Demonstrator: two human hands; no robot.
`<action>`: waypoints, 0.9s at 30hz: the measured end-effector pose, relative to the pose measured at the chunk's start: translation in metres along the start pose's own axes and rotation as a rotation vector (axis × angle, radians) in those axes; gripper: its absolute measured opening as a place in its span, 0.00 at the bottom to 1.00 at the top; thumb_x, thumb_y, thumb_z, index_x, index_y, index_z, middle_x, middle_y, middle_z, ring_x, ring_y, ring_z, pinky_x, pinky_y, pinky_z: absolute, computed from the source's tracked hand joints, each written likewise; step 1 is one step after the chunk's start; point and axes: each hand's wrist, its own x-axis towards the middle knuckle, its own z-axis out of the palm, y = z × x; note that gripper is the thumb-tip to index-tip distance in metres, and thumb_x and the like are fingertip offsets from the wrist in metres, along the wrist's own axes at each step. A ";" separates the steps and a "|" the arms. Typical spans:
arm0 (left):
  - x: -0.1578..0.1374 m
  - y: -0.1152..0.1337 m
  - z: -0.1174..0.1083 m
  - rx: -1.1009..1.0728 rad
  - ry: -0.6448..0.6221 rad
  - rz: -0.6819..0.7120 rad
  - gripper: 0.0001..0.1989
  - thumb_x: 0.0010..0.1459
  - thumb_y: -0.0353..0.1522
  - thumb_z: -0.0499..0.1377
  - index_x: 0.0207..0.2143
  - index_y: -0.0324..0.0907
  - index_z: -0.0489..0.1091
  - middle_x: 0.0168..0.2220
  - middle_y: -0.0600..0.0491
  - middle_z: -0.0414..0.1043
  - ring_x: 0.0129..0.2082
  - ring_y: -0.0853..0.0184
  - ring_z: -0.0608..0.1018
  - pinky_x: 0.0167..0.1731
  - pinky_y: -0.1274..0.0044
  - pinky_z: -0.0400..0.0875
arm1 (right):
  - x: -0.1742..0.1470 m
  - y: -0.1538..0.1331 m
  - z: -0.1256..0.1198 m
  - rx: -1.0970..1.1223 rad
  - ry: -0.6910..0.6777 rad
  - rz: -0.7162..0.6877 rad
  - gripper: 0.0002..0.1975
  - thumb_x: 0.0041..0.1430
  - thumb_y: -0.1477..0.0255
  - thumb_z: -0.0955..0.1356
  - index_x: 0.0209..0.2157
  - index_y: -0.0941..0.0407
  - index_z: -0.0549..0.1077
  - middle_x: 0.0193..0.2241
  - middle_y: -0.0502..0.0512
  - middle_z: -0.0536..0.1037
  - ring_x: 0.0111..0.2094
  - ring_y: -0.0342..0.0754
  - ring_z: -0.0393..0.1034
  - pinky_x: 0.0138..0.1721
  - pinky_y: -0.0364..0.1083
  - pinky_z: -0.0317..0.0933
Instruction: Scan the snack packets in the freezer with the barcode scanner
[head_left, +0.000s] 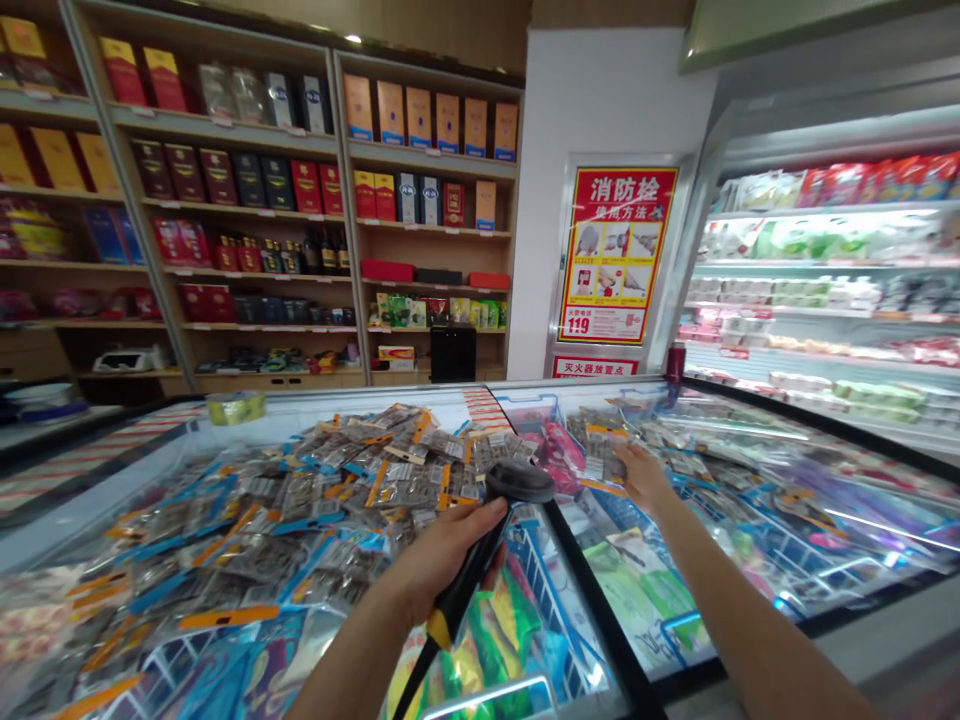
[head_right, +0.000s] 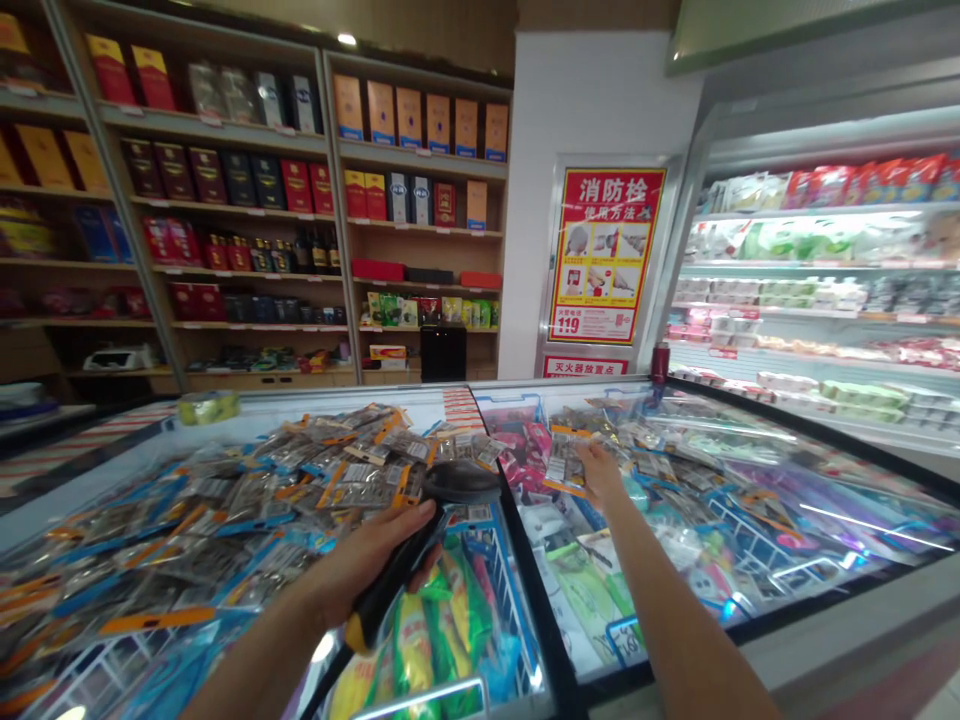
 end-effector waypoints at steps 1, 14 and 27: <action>-0.001 0.000 0.002 0.002 -0.015 -0.003 0.20 0.46 0.47 0.52 0.21 0.37 0.61 0.17 0.55 0.64 0.14 0.76 0.65 0.17 0.82 0.54 | 0.000 -0.002 0.001 0.056 0.008 0.007 0.16 0.52 0.63 0.56 0.35 0.57 0.66 0.30 0.57 0.76 0.31 0.49 0.71 0.26 0.45 0.64; -0.003 0.000 0.009 0.012 -0.032 -0.035 0.19 0.47 0.46 0.52 0.22 0.38 0.60 0.17 0.56 0.63 0.14 0.76 0.64 0.17 0.82 0.53 | -0.004 -0.021 0.007 -0.302 -0.057 -0.062 0.17 0.51 0.65 0.56 0.28 0.59 0.71 0.24 0.55 0.74 0.32 0.52 0.69 0.33 0.48 0.61; 0.002 -0.002 0.003 -0.023 0.003 -0.019 0.19 0.46 0.46 0.53 0.22 0.38 0.61 0.17 0.56 0.64 0.14 0.76 0.64 0.17 0.82 0.55 | -0.008 -0.017 -0.004 -0.967 0.140 -0.046 0.23 0.55 0.61 0.55 0.45 0.60 0.65 0.41 0.65 0.70 0.43 0.55 0.62 0.40 0.50 0.56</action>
